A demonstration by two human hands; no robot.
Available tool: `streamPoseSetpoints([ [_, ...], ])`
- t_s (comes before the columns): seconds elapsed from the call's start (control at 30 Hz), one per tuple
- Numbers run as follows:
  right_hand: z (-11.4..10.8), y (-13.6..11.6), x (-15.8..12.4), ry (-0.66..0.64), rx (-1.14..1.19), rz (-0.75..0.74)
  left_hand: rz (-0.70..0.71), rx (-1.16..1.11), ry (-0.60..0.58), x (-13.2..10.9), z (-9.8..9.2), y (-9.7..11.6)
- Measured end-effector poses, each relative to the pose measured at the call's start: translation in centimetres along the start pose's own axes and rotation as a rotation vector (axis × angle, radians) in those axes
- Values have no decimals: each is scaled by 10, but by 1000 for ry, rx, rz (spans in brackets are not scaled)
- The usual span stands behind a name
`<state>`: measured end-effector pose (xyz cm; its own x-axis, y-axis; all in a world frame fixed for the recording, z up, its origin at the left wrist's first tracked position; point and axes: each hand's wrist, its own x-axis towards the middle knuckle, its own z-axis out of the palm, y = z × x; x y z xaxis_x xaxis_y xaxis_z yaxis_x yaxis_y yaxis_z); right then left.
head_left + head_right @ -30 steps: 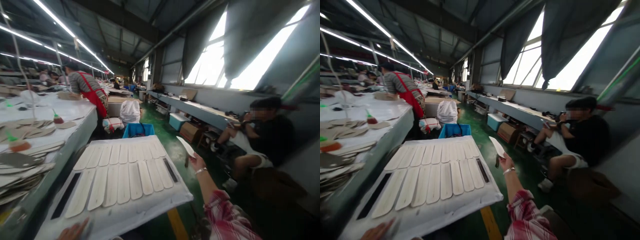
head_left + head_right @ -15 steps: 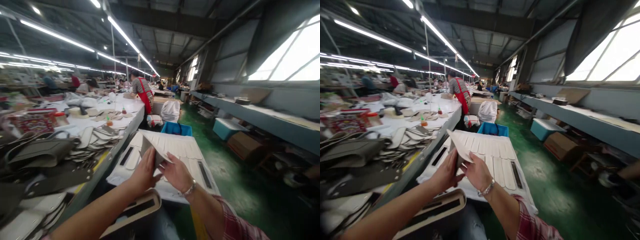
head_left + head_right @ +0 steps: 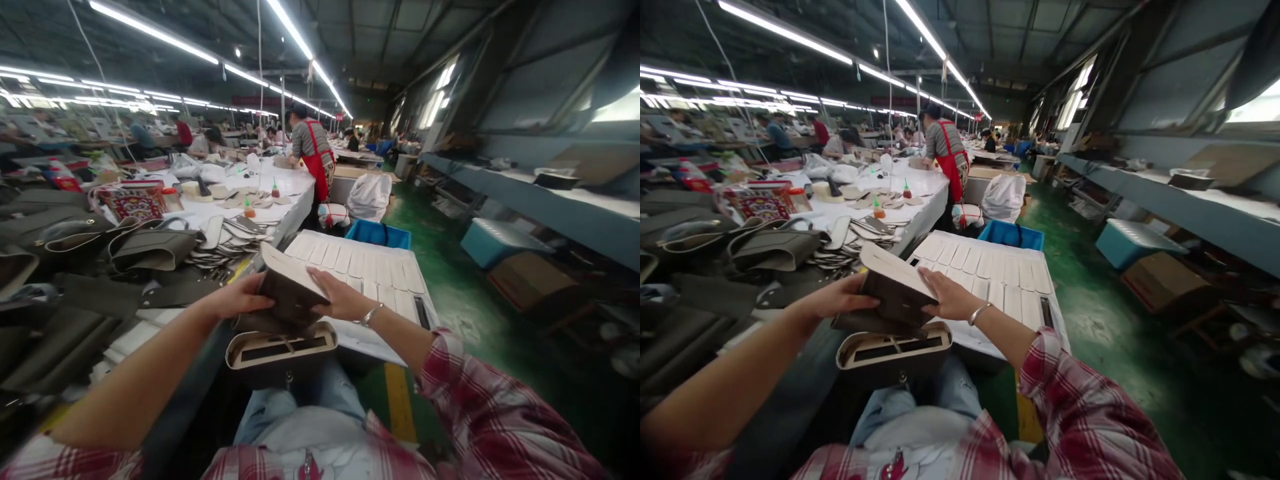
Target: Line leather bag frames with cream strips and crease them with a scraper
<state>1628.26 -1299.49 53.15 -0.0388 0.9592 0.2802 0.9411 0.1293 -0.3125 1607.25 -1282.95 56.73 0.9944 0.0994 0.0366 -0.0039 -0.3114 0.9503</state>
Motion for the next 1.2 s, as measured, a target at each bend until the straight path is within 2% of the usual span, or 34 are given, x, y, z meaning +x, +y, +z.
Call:
streamPoseSetpoints([
  [0.13, 35, 0, -6, 17, 20, -4, -101, 103, -113, -26, -8, -9],
  [0.23, 56, 7, -15, 22, -7, 5, -136, 406, 11, -34, -4, -37],
  [0.33, 68, 11, -26, 26, -124, 25, -170, 736, 164, -30, 13, -75],
  [0.4, 70, 10, -35, 17, -211, 20, -95, 804, 173, -28, 25, -97],
  [0.47, 70, 9, -41, 2, -271, -5, 3, 767, 173, -31, 30, -111],
  [0.53, 69, 11, -42, -4, -319, -31, 6, 654, 246, -42, 27, -118],
  [0.63, 74, 21, -31, -12, -390, -109, -73, 247, 483, -65, 16, -122],
  [0.7, 81, 28, -21, -29, -424, -242, -63, -42, 667, -78, 15, -125],
  [0.77, 88, 31, -13, -56, -446, -401, -72, -188, 806, -84, 23, -130],
  [0.8, 90, 31, -11, -68, -456, -463, -96, -197, 836, -84, 29, -133],
  [0.87, 91, 28, -11, -96, -477, -529, -165, -112, 835, -81, 43, -139],
  [1.0, 82, 18, -16, -195, -503, -518, -321, 270, 785, -70, 60, -149],
  [1.07, 78, 14, -14, -267, -507, -496, -363, 389, 738, -67, 57, -153],
  [1.2, 80, 5, -2, -416, -502, -471, -445, 505, 570, -66, 38, -154],
])
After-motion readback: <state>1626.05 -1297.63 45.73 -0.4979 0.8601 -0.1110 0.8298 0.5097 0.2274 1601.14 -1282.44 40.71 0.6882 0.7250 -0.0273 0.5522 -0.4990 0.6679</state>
